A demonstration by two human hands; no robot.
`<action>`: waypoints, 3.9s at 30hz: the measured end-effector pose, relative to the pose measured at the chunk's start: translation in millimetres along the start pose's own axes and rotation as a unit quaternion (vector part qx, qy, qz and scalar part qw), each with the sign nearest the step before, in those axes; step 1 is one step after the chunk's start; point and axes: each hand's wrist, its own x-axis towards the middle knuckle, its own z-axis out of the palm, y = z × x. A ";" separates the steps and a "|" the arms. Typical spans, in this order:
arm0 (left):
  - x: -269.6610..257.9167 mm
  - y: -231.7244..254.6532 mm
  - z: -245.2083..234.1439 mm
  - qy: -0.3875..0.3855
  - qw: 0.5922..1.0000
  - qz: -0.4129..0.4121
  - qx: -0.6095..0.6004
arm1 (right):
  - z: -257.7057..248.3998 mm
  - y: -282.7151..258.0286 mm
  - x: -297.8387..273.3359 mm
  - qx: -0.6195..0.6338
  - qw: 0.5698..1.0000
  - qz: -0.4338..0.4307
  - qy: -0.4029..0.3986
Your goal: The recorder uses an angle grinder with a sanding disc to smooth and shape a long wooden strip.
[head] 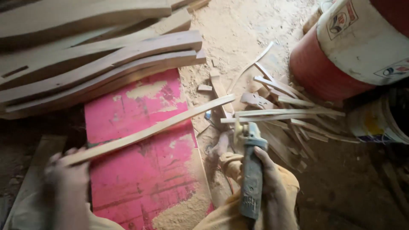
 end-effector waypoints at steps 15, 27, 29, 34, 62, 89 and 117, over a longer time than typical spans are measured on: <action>-64.6 -67.5 281.2 -0.185 0.562 0.460 0.663 | -102.5 -21.6 31.2 -0.023 0.995 -0.087 -0.045; 4.8 -49.2 274.0 -0.133 0.329 0.548 0.758 | -99.3 -27.9 81.3 -0.038 0.993 -0.110 -0.029; -17.2 -41.8 264.2 -0.169 0.343 0.548 0.744 | -77.1 -26.8 73.3 -0.052 0.995 -0.089 -0.004; -74.2 -38.8 225.8 -0.223 0.360 0.625 0.655 | -51.2 -19.7 54.4 -0.042 0.998 -0.037 -0.014; -190.9 71.9 133.2 -0.371 0.367 0.184 0.833 | 41.2 97.1 -101.2 -0.129 0.985 -0.106 0.050; -222.4 95.8 121.8 -0.341 0.288 0.135 0.885 | 180.1 74.0 0.9 -0.770 0.563 -0.113 0.277; -217.1 92.1 104.3 -0.329 0.264 0.119 0.899 | 169.4 60.3 1.8 -0.767 0.562 -0.090 0.298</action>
